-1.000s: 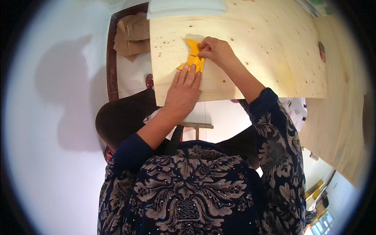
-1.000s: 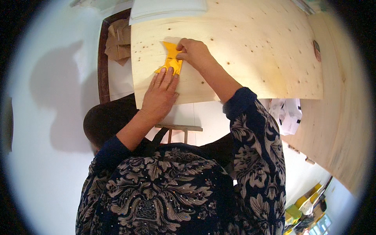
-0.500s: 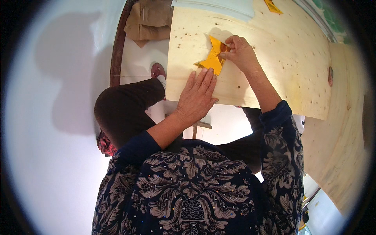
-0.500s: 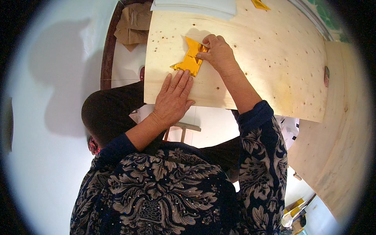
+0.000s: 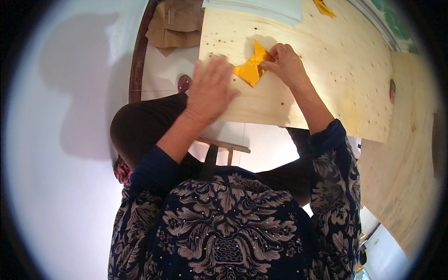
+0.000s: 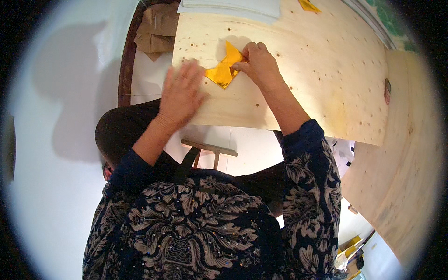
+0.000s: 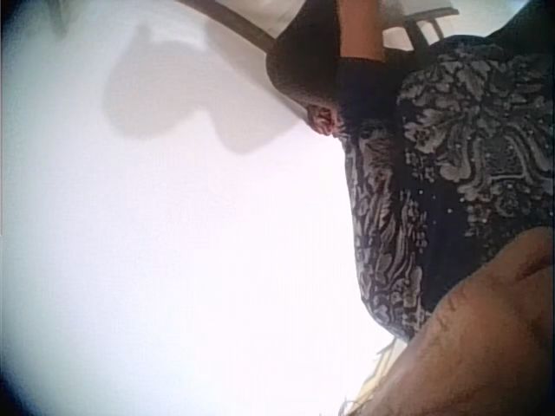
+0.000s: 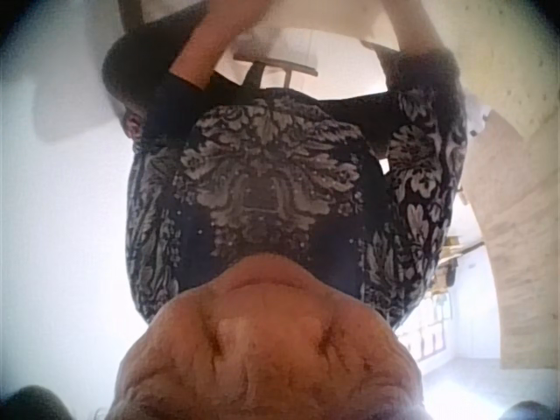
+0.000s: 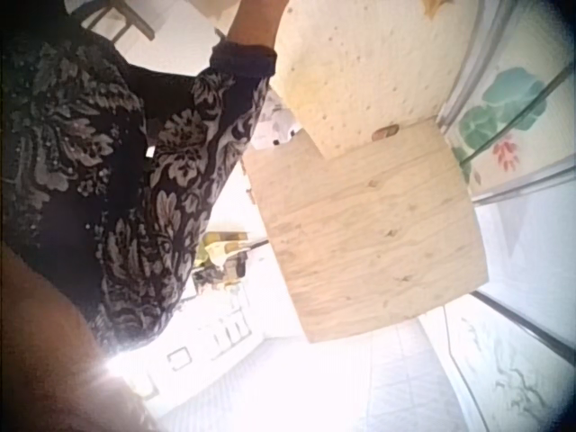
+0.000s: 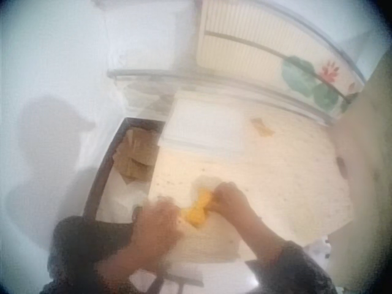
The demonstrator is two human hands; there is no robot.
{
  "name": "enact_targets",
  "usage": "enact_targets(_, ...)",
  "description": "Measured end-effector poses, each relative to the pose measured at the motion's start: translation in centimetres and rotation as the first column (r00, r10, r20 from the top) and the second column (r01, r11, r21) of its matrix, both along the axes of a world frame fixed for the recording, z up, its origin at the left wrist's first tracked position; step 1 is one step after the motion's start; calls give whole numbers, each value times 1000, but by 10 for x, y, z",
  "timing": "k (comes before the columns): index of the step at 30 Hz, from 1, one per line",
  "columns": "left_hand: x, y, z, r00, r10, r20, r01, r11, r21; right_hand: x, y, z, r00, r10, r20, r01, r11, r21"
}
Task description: The person folds a small yellow sheet of paper into a compact origami shape, then sets it aside. They then pick up a larger yellow sheet and fold it in half, pressing the crease flat.
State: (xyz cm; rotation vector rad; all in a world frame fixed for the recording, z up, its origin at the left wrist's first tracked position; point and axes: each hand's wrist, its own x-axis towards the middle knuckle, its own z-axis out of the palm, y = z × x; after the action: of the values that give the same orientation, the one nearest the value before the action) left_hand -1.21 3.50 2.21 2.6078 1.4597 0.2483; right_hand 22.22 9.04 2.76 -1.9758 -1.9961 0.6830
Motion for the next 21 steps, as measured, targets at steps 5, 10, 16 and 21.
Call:
enact_targets(5,-31,15,4,774,271,573,-207,962,-176,-7,-15,5,986,-77,148,77,997,6)
enact_targets(10,-9,12,3,461,586,666,-50,767,-640,-13,-39,7,972,-236,18,237,969,-67)
enact_targets(16,15,-4,40,423,835,352,236,274,-932,-5,-96,41,515,-563,-647,334,826,-454)
enact_targets(21,34,-43,81,501,791,352,358,182,-916,-10,-158,68,260,-530,-807,319,836,-446)
